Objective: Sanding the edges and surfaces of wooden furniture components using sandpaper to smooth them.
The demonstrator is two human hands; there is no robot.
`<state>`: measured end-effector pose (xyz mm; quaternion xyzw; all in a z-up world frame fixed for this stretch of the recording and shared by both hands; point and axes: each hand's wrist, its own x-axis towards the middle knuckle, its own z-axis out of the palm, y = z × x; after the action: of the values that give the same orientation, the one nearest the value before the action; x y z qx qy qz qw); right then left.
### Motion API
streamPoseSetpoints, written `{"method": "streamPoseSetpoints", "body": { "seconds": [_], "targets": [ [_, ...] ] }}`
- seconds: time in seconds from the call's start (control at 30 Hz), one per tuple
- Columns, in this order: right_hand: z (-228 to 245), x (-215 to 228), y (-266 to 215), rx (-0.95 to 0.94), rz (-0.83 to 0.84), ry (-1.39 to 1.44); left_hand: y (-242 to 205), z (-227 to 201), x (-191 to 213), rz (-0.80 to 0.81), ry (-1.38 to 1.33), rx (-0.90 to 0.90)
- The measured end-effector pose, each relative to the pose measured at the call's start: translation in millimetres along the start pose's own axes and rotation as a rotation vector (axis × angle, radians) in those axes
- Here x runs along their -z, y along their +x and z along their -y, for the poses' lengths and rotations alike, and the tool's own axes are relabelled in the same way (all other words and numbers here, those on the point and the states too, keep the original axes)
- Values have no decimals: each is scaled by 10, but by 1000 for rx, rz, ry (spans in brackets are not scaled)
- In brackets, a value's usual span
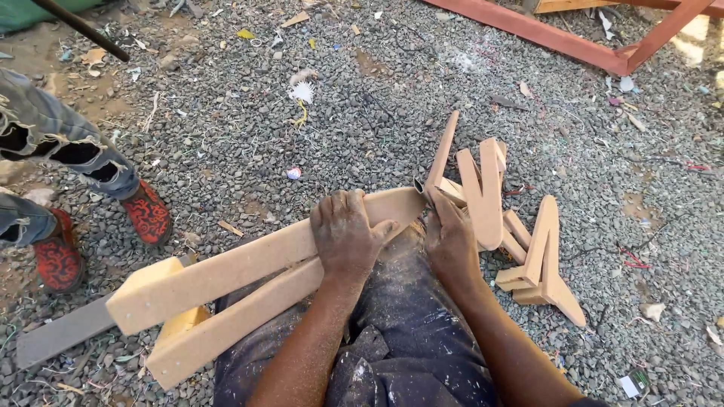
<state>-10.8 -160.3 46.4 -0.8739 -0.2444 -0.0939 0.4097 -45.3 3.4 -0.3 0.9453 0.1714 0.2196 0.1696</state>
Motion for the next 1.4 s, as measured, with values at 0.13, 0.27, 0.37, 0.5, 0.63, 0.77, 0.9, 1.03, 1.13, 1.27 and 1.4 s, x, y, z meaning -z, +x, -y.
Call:
{"method": "streamPoseSetpoints", "body": {
  "seconds": [0.13,0.27,0.37,0.5,0.63,0.77,0.9,1.03,1.13,1.27,1.4],
  "targets": [
    [54,-74,63,167,-103,-39,23,-59,17,-37,58,22],
    [28,-129,-12,238,-50,-176,64,-129,161,90,76,28],
    [-117,-136,-76,202,-12,-208,160,-210,330,243,90,42],
    [-83,-38,-126,154,33,-213,246,-206,353,455,154,64],
    [-142,10,-115,143,109,-279,279,100,609,676,151,98],
    [-343,-51,-7,162,120,-336,329,5,981,675,36,183],
    [248,-41,108,197,304,-366,168,-61,863,600,66,214],
    [248,161,352,109,442,-185,140,-21,770,618,34,180],
    [-55,174,463,-43,524,-557,59,-70,778,555,192,132],
    [188,61,506,44,603,-678,32,-132,757,506,146,131],
    [313,232,663,40,756,-593,-24,-201,845,535,135,149]
  ]
}}
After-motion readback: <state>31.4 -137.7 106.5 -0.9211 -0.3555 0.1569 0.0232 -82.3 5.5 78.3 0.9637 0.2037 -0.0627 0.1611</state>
